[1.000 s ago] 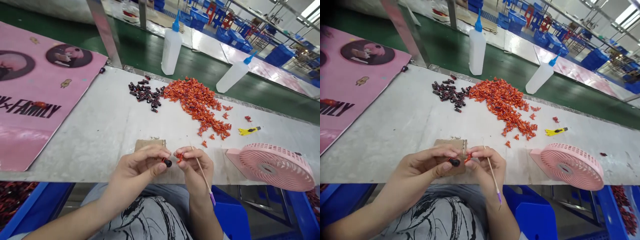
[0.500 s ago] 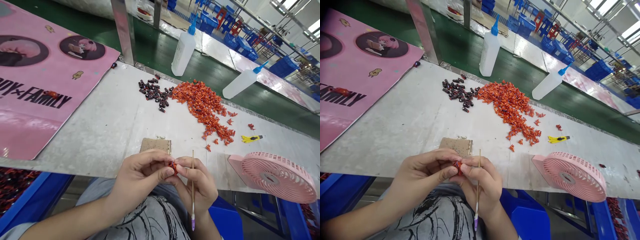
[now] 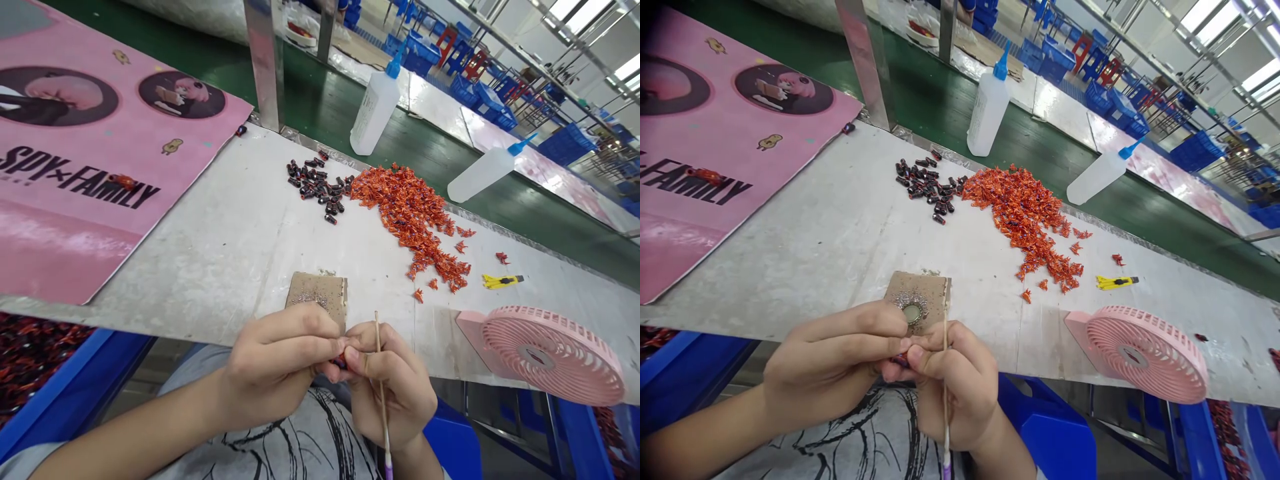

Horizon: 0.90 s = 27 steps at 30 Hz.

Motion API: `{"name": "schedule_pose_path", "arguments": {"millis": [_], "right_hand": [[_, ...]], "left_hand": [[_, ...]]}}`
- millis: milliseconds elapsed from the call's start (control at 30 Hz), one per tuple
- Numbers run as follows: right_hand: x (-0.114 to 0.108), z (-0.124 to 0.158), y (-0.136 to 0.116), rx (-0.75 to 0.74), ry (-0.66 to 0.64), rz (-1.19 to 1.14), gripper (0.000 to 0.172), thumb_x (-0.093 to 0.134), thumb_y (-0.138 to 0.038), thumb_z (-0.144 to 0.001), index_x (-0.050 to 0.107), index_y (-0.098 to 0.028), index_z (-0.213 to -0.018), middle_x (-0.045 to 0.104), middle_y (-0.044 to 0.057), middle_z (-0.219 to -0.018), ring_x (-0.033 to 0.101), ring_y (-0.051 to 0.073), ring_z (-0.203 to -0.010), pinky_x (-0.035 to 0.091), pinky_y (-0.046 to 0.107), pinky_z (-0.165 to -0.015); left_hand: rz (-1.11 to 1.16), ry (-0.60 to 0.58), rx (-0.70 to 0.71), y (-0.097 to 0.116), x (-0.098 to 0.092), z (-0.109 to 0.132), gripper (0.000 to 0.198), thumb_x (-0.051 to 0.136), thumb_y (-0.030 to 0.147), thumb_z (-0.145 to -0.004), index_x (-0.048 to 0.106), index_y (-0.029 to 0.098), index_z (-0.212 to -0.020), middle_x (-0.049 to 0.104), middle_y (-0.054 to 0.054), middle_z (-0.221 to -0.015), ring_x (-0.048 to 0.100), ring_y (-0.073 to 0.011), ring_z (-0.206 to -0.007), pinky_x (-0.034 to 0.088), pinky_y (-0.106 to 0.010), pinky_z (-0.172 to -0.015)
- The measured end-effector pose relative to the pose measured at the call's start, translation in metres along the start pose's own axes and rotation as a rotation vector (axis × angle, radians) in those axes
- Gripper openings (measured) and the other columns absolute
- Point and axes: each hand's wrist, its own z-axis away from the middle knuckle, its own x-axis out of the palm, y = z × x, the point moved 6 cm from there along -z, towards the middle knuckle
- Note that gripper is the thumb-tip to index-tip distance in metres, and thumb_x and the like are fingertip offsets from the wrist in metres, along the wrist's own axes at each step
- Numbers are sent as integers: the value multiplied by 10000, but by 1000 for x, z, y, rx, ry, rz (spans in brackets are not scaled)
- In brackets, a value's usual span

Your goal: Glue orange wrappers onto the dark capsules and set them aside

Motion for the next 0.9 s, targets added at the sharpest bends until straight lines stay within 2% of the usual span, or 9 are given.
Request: {"name": "schedule_pose_path", "arguments": {"millis": [100, 200, 333, 467, 567, 633, 667, 767, 900], "right_hand": [[0, -1, 0, -16, 16, -20, 198, 681, -42, -888, 699, -217, -980, 677, 30, -823, 691, 152, -720, 620, 267, -610], [-1, -2, 1, -41, 54, -42, 122, 665, -105, -941, 703, -207, -998, 704, 54, -876, 711, 154, -796, 634, 279, -693], [-1, -2, 3, -56, 53, -19, 193, 642, -83, -948, 714, -228, -1054, 719, 73, -950, 709, 170, -855, 632, 312, -721], [1, 0, 7, -43, 2, -41, 294, 662, -92, -938, 699, -264, -1174, 720, 68, -999, 699, 174, -880, 607, 306, -735], [1, 3, 17, 88, 31, -100, 432, 767, -344, -892, 645, -291, -1303, 711, 73, -1046, 681, 198, -906, 586, 337, -780], [2, 5, 25, 226, 66, -173, 522, 820, -509, -789, 676, -295, -1243, 689, 41, -943, 643, 185, -814, 551, 324, -731], [5, 6, 29, 295, 71, -220, 482, 832, -537, -761, 707, -286, -1154, 664, 18, -862, 610, 166, -747, 522, 303, -682], [13, 5, 35, 464, 59, -370, 319, 851, -497, -773, 702, -234, -875, 574, -25, -695, 511, 125, -616, 422, 260, -569], [21, 2, 33, 528, 56, -495, 330, 849, -445, -791, 618, -214, -744, 540, -36, -647, 451, 108, -577, 370, 250, -536]], "left_hand": [[-43, -2, 130, 4, -2, 3, 228, 677, 67, -911, 793, 253, -973, 771, -24, -752, 714, -141, -624, 578, -199, -562], [-133, -32, 157, 2, -3, 2, 73, 660, 232, -973, 713, 205, -1016, 744, -41, -812, 700, -139, -686, 581, -208, -613], [-161, -76, 16, -4, -3, -1, 337, 552, 488, -1009, 601, 201, -838, 595, 11, -665, 564, -120, -578, 489, -208, -519], [-54, -150, -102, -8, 1, 2, 357, 467, 370, -1059, 526, 213, -743, 519, 40, -606, 500, -102, -546, 425, -189, -503], [19, -142, -141, -11, 2, 5, 285, 483, 360, -1054, 559, 225, -816, 566, 31, -670, 543, -107, -588, 456, -182, -529], [24, -124, -130, -13, 2, 6, 234, 487, 358, -1053, 583, 233, -879, 595, 18, -717, 573, -117, -626, 477, -191, -554], [16, -117, -112, -13, 3, 7, 208, 489, 352, -1053, 596, 236, -917, 607, 10, -737, 583, -123, -646, 485, -198, -567], [-19, -103, -35, -12, 4, 8, 158, 499, 314, -1051, 614, 228, -984, 613, -1, -757, 583, -125, -669, 490, -205, -590], [-73, -112, 63, -8, 3, 7, 136, 502, 260, -1052, 616, 198, -1008, 604, -8, -780, 579, -112, -685, 504, -194, -612]]}}
